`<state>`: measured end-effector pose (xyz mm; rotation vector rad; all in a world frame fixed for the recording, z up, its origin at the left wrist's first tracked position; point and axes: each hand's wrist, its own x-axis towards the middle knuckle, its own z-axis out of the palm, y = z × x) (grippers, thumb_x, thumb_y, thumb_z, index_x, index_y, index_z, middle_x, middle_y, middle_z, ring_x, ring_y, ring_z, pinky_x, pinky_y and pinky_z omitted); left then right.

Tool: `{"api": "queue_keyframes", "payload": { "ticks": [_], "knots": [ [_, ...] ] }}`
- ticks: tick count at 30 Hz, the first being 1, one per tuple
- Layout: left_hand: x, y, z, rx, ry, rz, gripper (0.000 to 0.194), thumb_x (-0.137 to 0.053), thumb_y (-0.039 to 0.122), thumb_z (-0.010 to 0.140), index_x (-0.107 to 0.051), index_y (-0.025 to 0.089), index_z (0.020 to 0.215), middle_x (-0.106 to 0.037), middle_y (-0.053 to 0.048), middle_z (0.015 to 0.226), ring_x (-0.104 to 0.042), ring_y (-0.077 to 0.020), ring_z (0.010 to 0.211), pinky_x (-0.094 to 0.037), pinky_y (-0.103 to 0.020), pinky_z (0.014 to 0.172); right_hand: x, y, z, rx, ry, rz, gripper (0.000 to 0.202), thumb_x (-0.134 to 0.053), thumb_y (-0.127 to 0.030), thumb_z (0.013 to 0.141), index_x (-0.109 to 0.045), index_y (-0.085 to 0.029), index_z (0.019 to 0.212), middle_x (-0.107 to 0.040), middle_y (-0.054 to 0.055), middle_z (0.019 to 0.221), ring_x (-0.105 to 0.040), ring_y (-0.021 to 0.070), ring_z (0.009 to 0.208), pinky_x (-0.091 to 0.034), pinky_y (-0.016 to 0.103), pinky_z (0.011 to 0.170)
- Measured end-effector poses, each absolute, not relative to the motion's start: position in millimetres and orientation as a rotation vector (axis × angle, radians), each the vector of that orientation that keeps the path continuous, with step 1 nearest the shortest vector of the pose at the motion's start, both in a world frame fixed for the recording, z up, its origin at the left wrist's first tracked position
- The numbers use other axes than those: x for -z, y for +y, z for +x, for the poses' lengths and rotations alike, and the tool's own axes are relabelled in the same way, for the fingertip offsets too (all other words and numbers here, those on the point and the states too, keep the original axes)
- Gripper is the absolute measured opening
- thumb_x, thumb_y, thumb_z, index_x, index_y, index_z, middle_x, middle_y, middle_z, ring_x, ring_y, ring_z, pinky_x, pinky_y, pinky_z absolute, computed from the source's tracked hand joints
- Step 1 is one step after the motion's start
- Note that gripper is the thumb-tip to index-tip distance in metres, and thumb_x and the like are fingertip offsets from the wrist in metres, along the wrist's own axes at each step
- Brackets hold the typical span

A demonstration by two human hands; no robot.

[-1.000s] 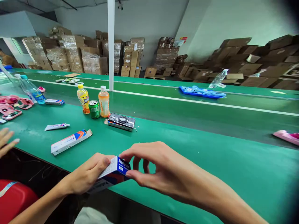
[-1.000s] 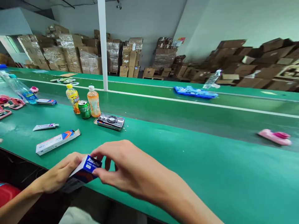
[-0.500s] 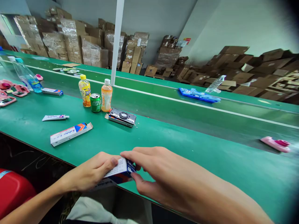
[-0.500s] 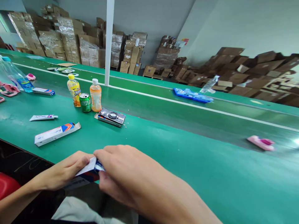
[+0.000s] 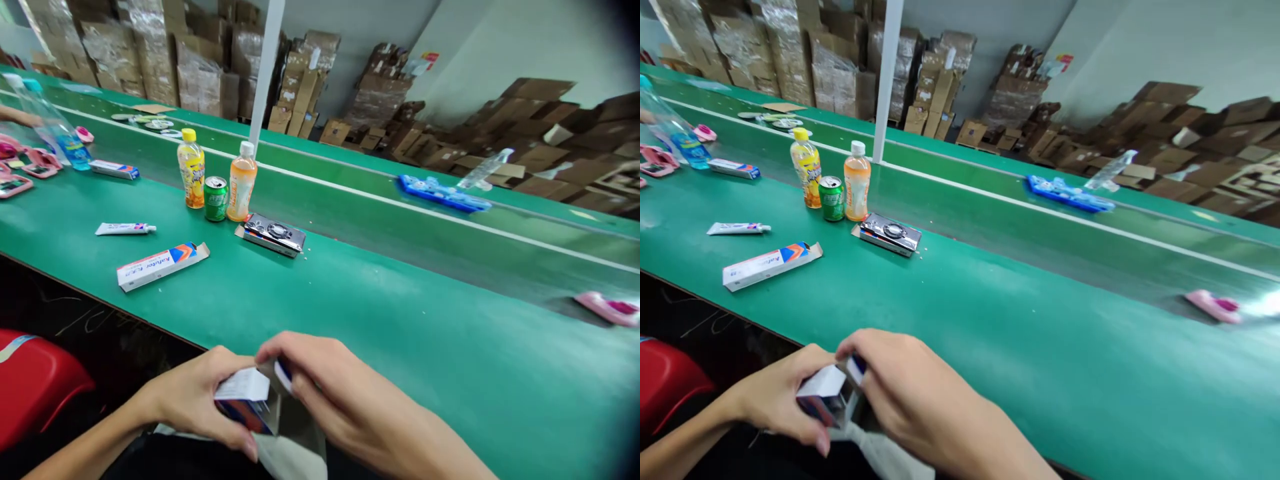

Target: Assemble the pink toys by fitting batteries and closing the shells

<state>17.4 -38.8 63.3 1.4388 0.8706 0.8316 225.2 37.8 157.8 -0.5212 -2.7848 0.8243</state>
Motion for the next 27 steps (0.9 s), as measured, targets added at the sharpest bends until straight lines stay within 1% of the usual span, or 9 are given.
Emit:
{"api": "queue_keyframes", "payload": {
  "ticks": [3, 5, 7, 10, 14, 18, 20, 23, 27],
  "knots": [
    [-57, -43, 9, -0.892, 1.011, 1.493, 0.035, -0.085, 0.035, 0.069, -0.065, 0.019, 0.092, -0.062, 0.004, 0.074, -0.049, -0.0100, 0.062, -0.037, -0.020, 0.057, -156, 31, 221, -0.825, -2.599, -0.521, 0.021, -0.049, -0.015, 0.103, -0.057, -0.022, 0.121, -0.072, 0.001, 0.104, -0.069, 0.0111, 0.091, -0.053, 0.019, 0.080],
    [-56, -44, 5, -0.952, 1.057, 1.513, 0.029, -0.081, 0.030, 0.071, -0.065, 0.019, 0.092, -0.063, 0.004, 0.075, -0.051, -0.0107, 0.063, -0.039, -0.021, 0.059, -154, 22, 218, -0.689, -2.543, -0.497, 0.014, -0.058, -0.025, 0.102, -0.060, -0.023, 0.115, -0.069, 0.003, 0.112, -0.067, 0.0125, 0.096, -0.054, 0.020, 0.084],
    [-57, -43, 1, -1.007, 1.064, 1.526, 0.024, -0.076, 0.026, 0.072, -0.065, 0.019, 0.092, -0.064, 0.003, 0.075, -0.052, -0.0111, 0.063, -0.040, -0.021, 0.059, -152, 11, 215, -0.482, -2.544, -0.452, 0.005, -0.060, -0.023, 0.100, -0.065, -0.023, 0.102, -0.067, 0.005, 0.120, -0.065, 0.0154, 0.102, -0.055, 0.024, 0.089],
    [-58, -40, 0, -1.062, 1.078, 1.576, 0.024, -0.071, 0.020, 0.069, -0.066, 0.020, 0.093, -0.064, 0.003, 0.076, -0.052, -0.0115, 0.063, -0.041, -0.022, 0.060, -146, 0, 212, -0.323, -2.583, -0.445, 0.020, -0.052, -0.012, 0.099, -0.070, -0.020, 0.098, -0.067, 0.010, 0.124, -0.063, 0.0209, 0.110, -0.056, 0.031, 0.092],
    [-56, -37, 3, -1.055, 1.118, 1.640, 0.019, -0.069, 0.023, 0.076, -0.066, 0.020, 0.094, -0.065, 0.002, 0.078, -0.054, -0.0117, 0.064, -0.041, -0.022, 0.059, -133, 0, 212, -0.394, -2.524, -0.532, 0.021, -0.049, -0.011, 0.099, -0.070, -0.015, 0.101, -0.068, 0.014, 0.122, -0.065, 0.0203, 0.100, -0.059, 0.031, 0.083],
    [-51, -37, 9, -0.977, 1.238, 1.703, 0.016, -0.066, 0.022, 0.084, -0.063, 0.019, 0.100, -0.066, 0.002, 0.083, -0.058, -0.0116, 0.068, -0.042, -0.021, 0.062, -117, 9, 216, -0.245, -2.557, -0.588, 0.031, -0.045, -0.006, 0.096, -0.071, -0.015, 0.110, -0.068, 0.017, 0.125, -0.069, 0.0228, 0.097, -0.061, 0.034, 0.079],
    [-49, -39, 12, -0.914, 1.322, 1.755, 0.012, -0.064, 0.021, 0.086, -0.060, 0.020, 0.098, -0.066, 0.003, 0.080, -0.058, -0.0113, 0.066, -0.040, -0.022, 0.061, -110, 14, 218, -0.282, -2.583, -0.663, 0.031, -0.046, -0.006, 0.097, -0.073, -0.017, 0.105, -0.068, 0.016, 0.125, -0.071, 0.0215, 0.094, -0.062, 0.032, 0.077],
    [-50, -44, 19, -0.845, 1.433, 1.899, 0.013, -0.061, 0.018, 0.087, -0.058, 0.021, 0.099, -0.069, 0.001, 0.084, -0.061, -0.0135, 0.067, -0.038, -0.024, 0.061, -104, 21, 221, -0.465, -2.581, -0.785, 0.027, -0.053, -0.012, 0.098, -0.076, -0.023, 0.088, -0.071, 0.009, 0.119, -0.073, 0.0172, 0.087, -0.061, 0.027, 0.074],
    [-51, -51, 30, -0.705, 1.547, 1.981, 0.016, -0.062, 0.020, 0.087, -0.057, 0.022, 0.102, -0.072, -0.001, 0.090, -0.068, -0.0197, 0.076, -0.038, -0.028, 0.063, -97, 25, 229, -0.506, -2.531, -0.848, 0.035, -0.051, -0.022, 0.102, -0.076, -0.023, 0.077, -0.074, 0.007, 0.108, -0.074, 0.0168, 0.080, -0.062, 0.026, 0.070]
  ]
}}
